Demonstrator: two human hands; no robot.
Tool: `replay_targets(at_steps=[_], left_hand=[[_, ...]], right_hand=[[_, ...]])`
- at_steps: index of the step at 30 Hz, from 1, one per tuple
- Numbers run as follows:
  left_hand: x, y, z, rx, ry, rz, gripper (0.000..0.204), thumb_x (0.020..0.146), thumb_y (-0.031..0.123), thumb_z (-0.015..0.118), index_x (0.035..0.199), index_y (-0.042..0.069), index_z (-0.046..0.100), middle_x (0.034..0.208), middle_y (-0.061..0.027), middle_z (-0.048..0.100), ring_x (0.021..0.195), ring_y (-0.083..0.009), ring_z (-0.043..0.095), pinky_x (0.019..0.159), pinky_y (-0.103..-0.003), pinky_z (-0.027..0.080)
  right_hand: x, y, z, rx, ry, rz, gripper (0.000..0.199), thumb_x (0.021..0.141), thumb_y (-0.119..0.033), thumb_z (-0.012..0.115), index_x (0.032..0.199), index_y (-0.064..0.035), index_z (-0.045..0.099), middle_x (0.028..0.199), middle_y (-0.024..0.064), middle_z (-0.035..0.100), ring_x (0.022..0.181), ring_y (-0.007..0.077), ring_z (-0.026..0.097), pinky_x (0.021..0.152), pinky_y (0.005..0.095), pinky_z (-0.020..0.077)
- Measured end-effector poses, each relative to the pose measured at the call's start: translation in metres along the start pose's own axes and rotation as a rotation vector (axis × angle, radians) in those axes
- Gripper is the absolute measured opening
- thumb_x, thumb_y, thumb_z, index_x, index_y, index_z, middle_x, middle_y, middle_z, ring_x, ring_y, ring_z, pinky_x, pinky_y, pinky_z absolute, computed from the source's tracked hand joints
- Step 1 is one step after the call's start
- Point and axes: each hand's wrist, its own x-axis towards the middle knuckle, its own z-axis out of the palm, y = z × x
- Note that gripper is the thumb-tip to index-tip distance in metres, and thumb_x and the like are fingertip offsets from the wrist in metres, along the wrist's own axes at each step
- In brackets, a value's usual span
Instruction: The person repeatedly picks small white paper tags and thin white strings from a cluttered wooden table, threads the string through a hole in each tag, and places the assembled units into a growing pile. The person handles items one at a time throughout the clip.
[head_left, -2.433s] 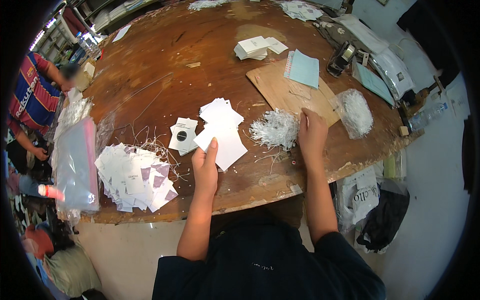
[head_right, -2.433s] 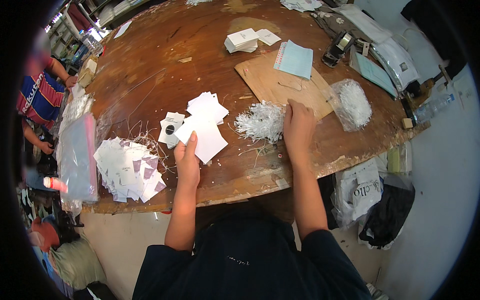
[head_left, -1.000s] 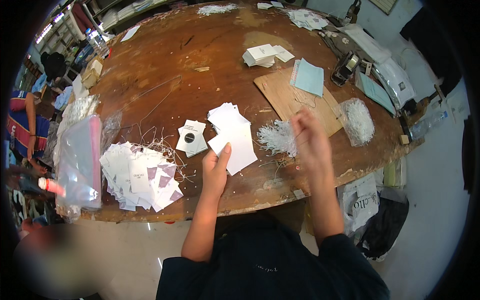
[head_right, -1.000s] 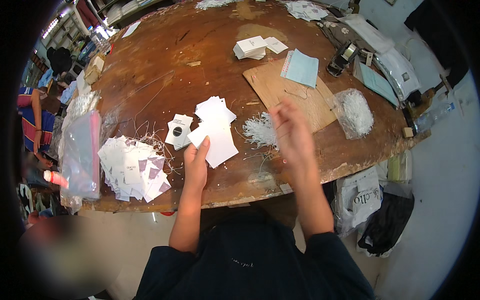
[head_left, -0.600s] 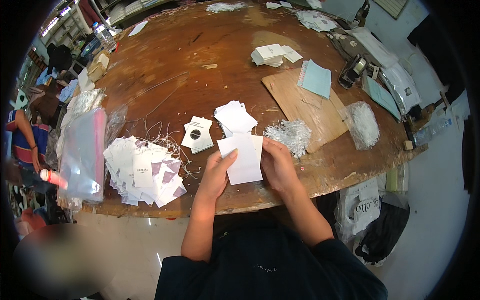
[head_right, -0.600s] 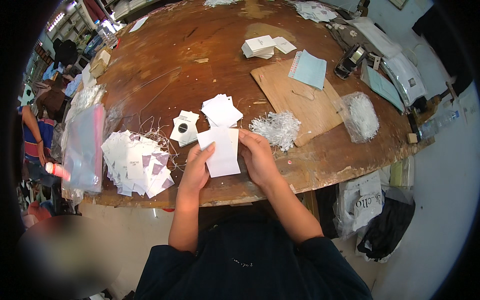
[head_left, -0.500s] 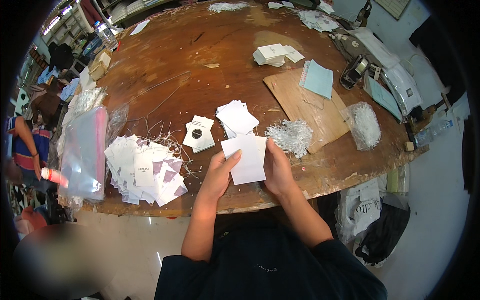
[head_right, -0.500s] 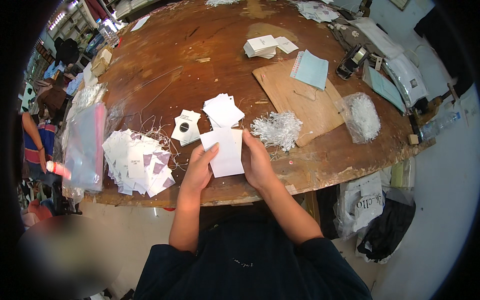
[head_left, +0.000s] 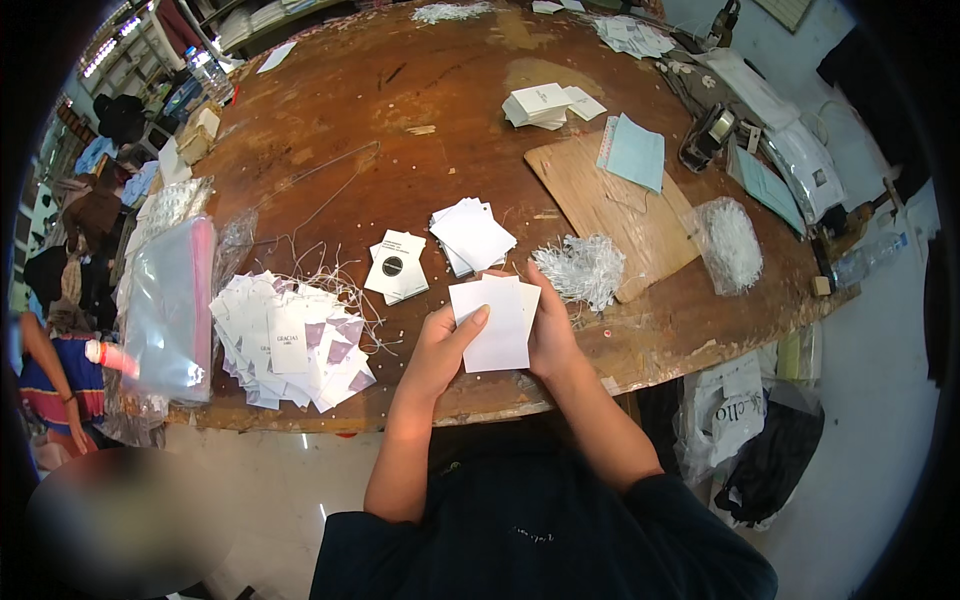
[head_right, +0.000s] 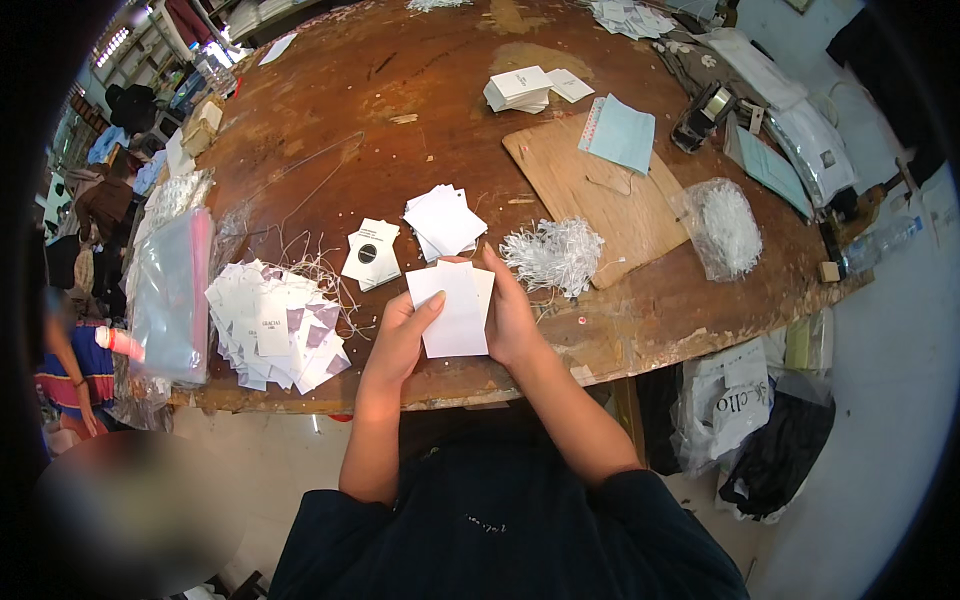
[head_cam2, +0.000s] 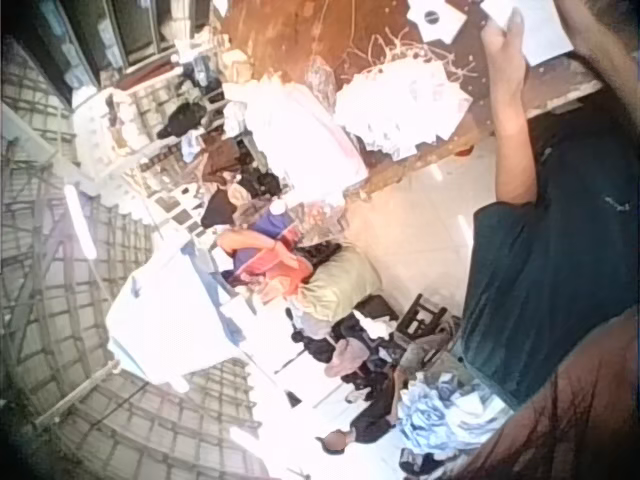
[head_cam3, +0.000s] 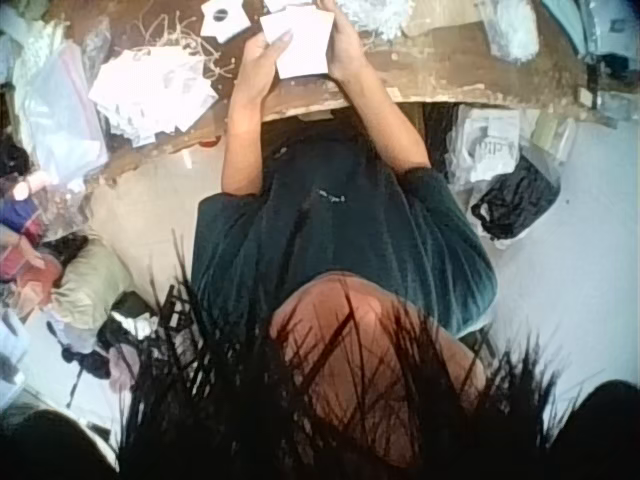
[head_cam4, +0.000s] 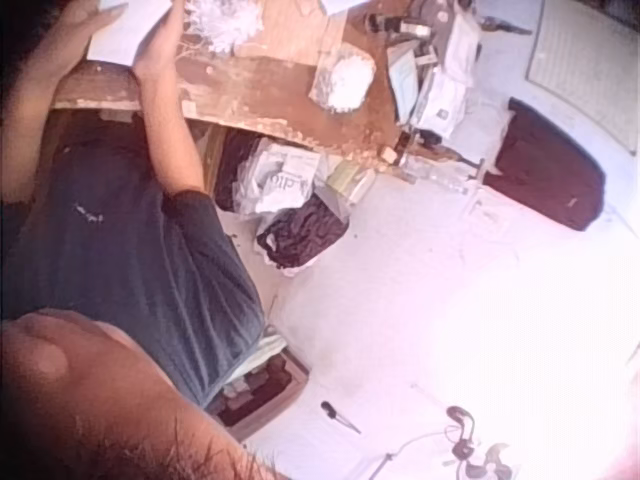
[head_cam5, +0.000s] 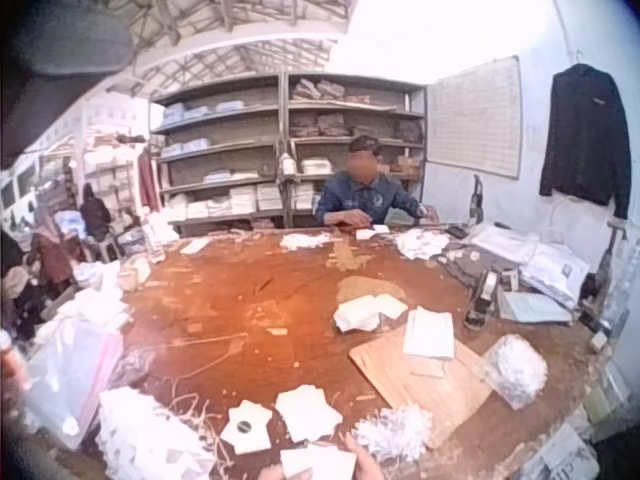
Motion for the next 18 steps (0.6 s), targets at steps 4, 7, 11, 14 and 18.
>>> replay_targets(at_steps=[4,7,11,14,18], left_hand=[[-0.004,0.005,-0.003,0.055,0.001,-0.035,0.033,0.104,0.024,0.06,0.121,-0.005,0.065,0.105,-0.0051,0.071,0.092,-0.0071,0.063,0.081,-0.026,0.052],[-0.007,0.008,-0.004,0.081,0.027,-0.002,0.034,0.104,0.024,0.06,0.121,-0.005,0.065,0.105,-0.005,0.07,0.093,-0.0074,0.063,0.081,-0.026,0.051],[-0.006,0.01,-0.004,0.187,0.066,0.047,0.035,0.104,0.025,0.059,0.122,-0.005,0.065,0.105,-0.0048,0.07,0.092,-0.008,0.062,0.08,-0.027,0.051],[-0.004,0.008,-0.002,0.216,0.098,0.055,0.036,0.105,0.025,0.059,0.123,-0.005,0.065,0.105,-0.005,0.07,0.092,-0.0081,0.061,0.081,-0.027,0.051],[-0.002,0.006,0.001,0.202,0.126,0.056,0.036,0.105,0.026,0.06,0.123,-0.005,0.065,0.105,-0.0052,0.07,0.091,-0.0078,0.061,0.08,-0.027,0.051]], right_hand=[[0.02,-0.017,-0.001,-0.022,-0.055,-0.194,0.04,0.104,-0.035,0.054,0.122,0.0004,0.061,0.115,0.0118,0.067,0.104,0.0233,0.065,0.095,0.0397,0.053],[0.032,-0.041,0.0,-0.008,0.026,-0.389,0.026,0.102,-0.023,0.061,0.113,-0.0004,0.061,0.104,0.0086,0.066,0.094,0.019,0.065,0.089,0.0362,0.056],[0.027,-0.066,0.0,0.072,0.116,-0.61,0.018,0.099,-0.008,0.063,0.115,-0.0003,0.058,0.103,0.0089,0.066,0.091,0.0171,0.064,0.086,0.0322,0.0572],[0.015,-0.063,0.005,-0.034,0.084,-0.661,0.022,0.099,-0.007,0.064,0.118,0.0008,0.057,0.104,0.0115,0.066,0.091,0.0174,0.065,0.084,0.0321,0.0582],[0.0,-0.05,0.013,-0.145,0.107,-0.619,0.021,0.099,-0.007,0.064,0.117,0.0022,0.058,0.098,0.0113,0.067,0.086,0.0169,0.066,0.081,0.0321,0.0593]])
